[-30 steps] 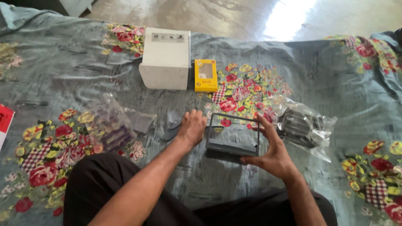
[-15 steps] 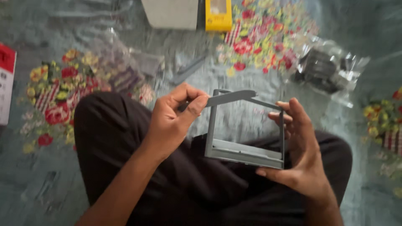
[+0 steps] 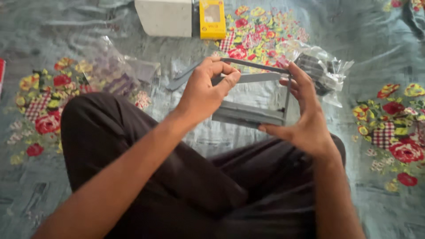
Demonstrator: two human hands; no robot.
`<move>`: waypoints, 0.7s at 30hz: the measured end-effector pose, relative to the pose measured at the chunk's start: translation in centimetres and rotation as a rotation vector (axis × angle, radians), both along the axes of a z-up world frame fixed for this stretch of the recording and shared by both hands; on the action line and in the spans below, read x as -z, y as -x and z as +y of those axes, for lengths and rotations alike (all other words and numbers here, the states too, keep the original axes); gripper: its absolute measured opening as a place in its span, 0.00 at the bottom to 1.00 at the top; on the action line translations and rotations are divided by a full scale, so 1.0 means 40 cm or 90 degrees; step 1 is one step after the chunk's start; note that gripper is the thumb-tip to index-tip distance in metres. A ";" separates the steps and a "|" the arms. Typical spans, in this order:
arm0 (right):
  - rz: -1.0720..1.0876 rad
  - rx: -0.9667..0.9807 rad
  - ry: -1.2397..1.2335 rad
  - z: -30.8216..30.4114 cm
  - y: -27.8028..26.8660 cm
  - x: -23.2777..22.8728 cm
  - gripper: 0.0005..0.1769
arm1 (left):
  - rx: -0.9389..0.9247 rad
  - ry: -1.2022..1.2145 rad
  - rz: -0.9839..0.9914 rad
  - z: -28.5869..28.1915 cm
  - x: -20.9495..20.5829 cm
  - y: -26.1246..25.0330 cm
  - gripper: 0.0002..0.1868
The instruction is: The person assembles a small electronic device by snapping together gray plastic frame pieces. They insert and secure multiple bars into a rectangular housing, then attach a top frame piece to complete the enclosure.
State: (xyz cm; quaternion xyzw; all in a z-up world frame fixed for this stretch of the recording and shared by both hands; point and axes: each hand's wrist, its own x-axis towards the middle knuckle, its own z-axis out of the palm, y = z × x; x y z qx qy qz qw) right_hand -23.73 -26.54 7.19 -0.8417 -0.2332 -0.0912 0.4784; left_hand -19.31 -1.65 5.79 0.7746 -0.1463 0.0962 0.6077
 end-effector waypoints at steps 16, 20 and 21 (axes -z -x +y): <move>0.108 0.011 0.201 0.031 -0.419 0.169 0.68 | -0.052 -0.176 0.121 0.011 0.274 -0.373 0.09; 0.140 0.002 0.141 0.017 -0.452 0.200 0.65 | -0.029 -0.158 0.109 0.006 0.283 -0.400 0.08; 0.146 0.000 0.125 0.017 -0.457 0.202 0.64 | -0.022 -0.151 0.091 0.004 0.281 -0.405 0.08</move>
